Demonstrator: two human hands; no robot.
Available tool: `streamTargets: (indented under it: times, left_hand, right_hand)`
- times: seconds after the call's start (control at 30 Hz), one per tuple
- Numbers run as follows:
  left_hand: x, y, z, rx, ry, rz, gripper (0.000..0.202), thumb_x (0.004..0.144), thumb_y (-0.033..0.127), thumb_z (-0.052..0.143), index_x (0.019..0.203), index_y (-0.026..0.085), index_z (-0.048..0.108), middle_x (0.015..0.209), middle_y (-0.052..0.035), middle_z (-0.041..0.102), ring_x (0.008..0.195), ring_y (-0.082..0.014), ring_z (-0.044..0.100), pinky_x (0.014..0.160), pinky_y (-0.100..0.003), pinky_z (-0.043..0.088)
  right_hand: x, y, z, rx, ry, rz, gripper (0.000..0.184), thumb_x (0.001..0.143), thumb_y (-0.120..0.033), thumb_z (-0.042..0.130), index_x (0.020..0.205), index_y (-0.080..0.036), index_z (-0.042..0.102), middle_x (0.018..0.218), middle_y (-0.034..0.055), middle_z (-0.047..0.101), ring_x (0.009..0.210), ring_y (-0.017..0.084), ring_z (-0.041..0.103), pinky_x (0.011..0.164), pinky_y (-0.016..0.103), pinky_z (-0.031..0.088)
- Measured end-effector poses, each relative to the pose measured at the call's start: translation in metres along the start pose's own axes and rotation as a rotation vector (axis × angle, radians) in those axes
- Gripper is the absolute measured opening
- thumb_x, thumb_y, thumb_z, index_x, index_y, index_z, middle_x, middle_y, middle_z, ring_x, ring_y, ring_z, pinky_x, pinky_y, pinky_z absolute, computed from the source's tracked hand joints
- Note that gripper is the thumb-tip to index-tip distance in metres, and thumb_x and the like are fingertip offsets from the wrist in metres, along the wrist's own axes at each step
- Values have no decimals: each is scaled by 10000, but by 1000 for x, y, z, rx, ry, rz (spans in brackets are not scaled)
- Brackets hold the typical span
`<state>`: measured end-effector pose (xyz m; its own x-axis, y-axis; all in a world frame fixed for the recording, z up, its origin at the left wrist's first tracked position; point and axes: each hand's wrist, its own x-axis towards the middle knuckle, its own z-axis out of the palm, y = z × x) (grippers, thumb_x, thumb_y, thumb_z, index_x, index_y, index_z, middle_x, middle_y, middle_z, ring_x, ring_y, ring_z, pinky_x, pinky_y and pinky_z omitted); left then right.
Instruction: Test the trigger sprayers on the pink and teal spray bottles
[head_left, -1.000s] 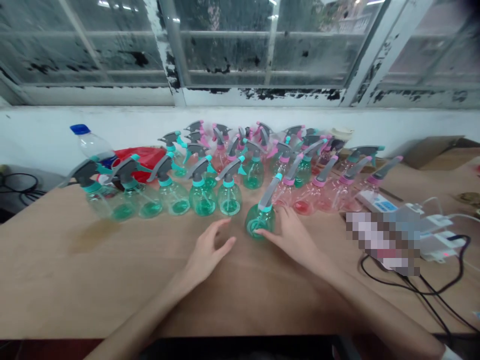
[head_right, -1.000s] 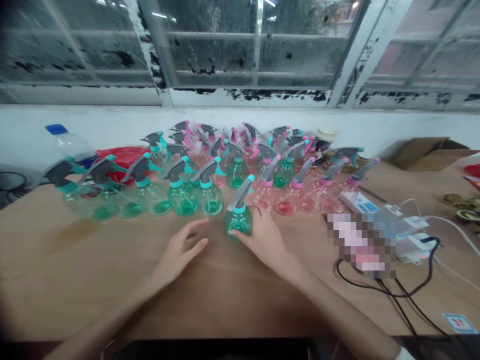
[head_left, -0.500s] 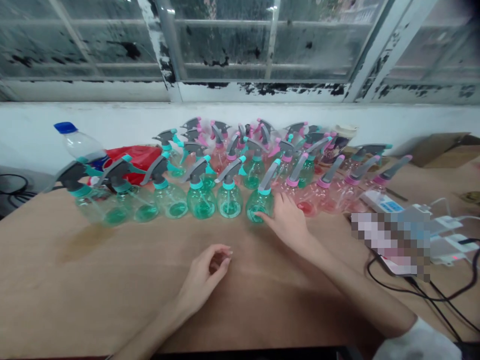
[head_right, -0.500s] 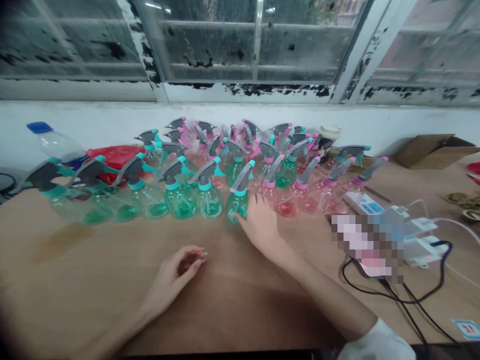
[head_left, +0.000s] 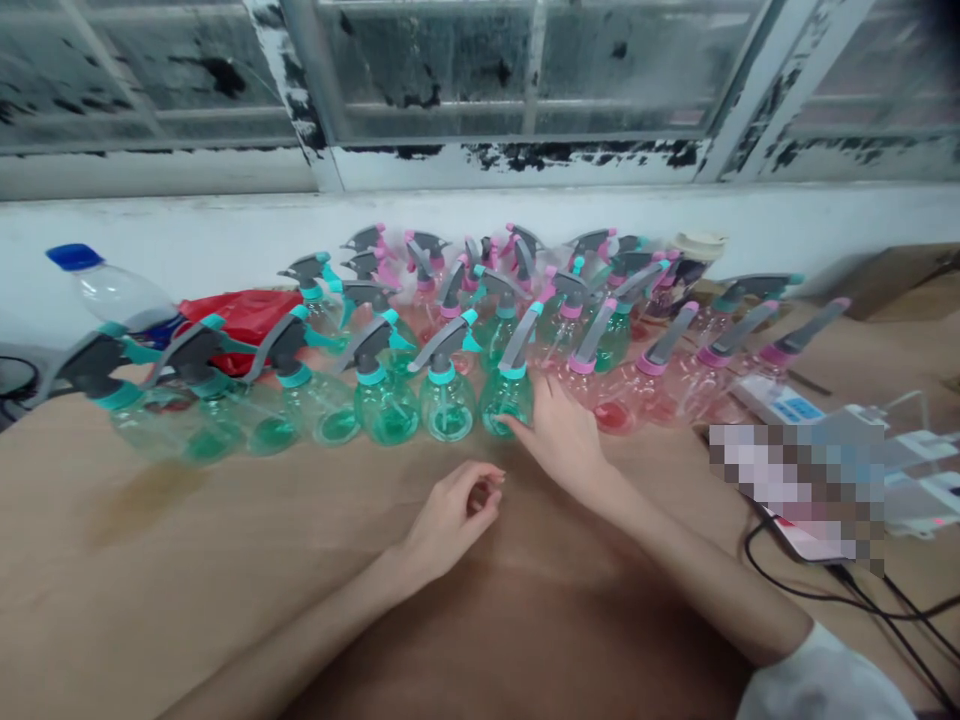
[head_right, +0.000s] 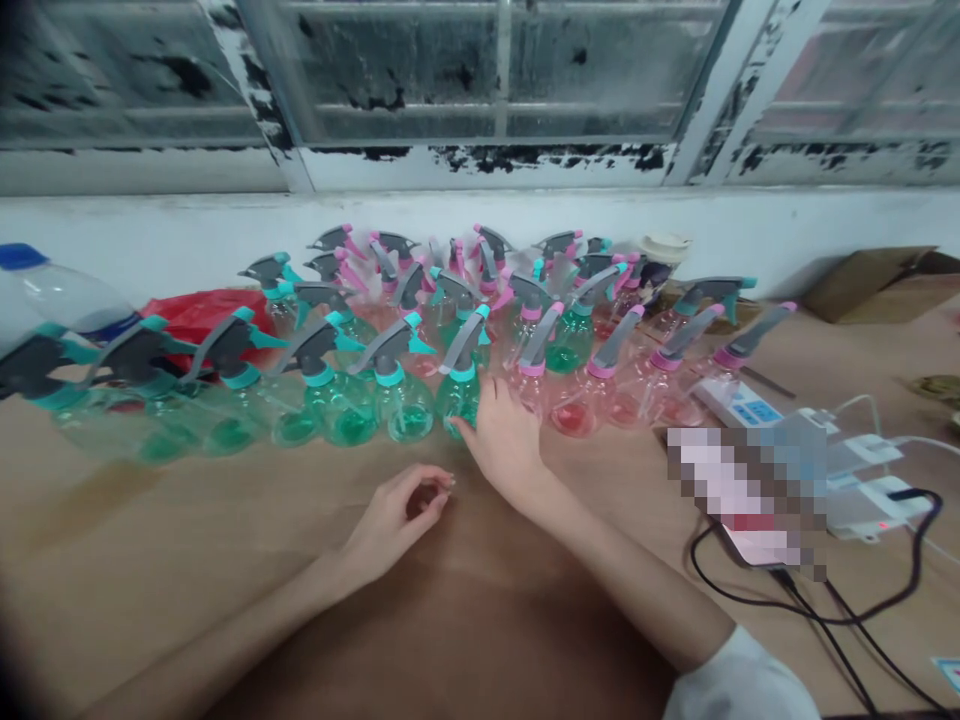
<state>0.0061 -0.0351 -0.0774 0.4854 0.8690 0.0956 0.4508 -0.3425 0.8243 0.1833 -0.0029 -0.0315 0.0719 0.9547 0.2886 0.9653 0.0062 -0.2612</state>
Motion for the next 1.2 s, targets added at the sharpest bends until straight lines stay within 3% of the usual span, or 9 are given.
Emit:
streamTargets:
  times: [0.2, 0.37, 0.47, 0.63, 0.8, 0.97, 1.2]
  left_hand:
    - [4, 1, -2, -35, 55, -17, 124, 894, 236, 518, 971, 197, 607, 959, -43, 694, 725, -149, 650, 668, -282, 535]
    - [17, 7, -5, -96, 52, -1, 122, 882, 249, 549, 967, 197, 620, 921, -40, 700, 792, -172, 664, 710, -300, 535]
    - [28, 11, -3, -154, 58, 19, 122, 884, 261, 554, 970, 194, 610, 879, -34, 692, 782, -173, 672, 700, -298, 529]
    - [44, 23, 10, -262, 62, 60, 130, 913, 303, 539, 968, 193, 580, 826, -15, 677, 700, -146, 689, 649, -267, 521]
    - [46, 34, 21, -310, 59, 80, 118, 903, 297, 554, 946, 190, 579, 779, 1, 651, 660, -133, 683, 614, -250, 533]
    - [47, 35, 27, -334, 74, 69, 116, 913, 302, 537, 933, 191, 566, 743, 13, 625, 634, -124, 670, 593, -239, 536]
    - [63, 43, 33, -267, 73, 91, 92, 903, 274, 566, 969, 210, 562, 888, -10, 641, 743, -141, 664, 621, -251, 516]
  right_hand:
    - [-12, 8, -11, 34, 7, -35, 658, 884, -434, 615, 1419, -129, 385, 1272, 186, 612, 1026, 319, 656, 677, 363, 526]
    - [-35, 38, -32, 107, 35, -15, 349, 892, -432, 591, 1145, -194, 619, 966, 73, 720, 859, 268, 684, 651, 342, 492]
    - [-39, 59, -41, 142, 87, 71, 249, 909, -399, 555, 1033, -208, 658, 887, 59, 724, 795, 258, 683, 654, 348, 479]
    - [-23, 76, -38, 207, 178, 127, 414, 885, -393, 570, 1233, -169, 570, 1153, 135, 687, 912, 298, 680, 745, 413, 509]
    - [0, 74, -20, 325, 54, 150, 728, 836, -509, 615, 1421, -145, 380, 1345, 182, 573, 1118, 340, 615, 894, 473, 482]
    - [3, 70, -16, 307, 5, 183, 671, 841, -498, 608, 1386, -162, 409, 1335, 174, 564, 1138, 357, 598, 896, 487, 470]
    - [-15, 67, -28, 235, -65, 161, 563, 859, -474, 586, 1323, -185, 451, 1191, 140, 623, 1043, 346, 640, 808, 456, 486]
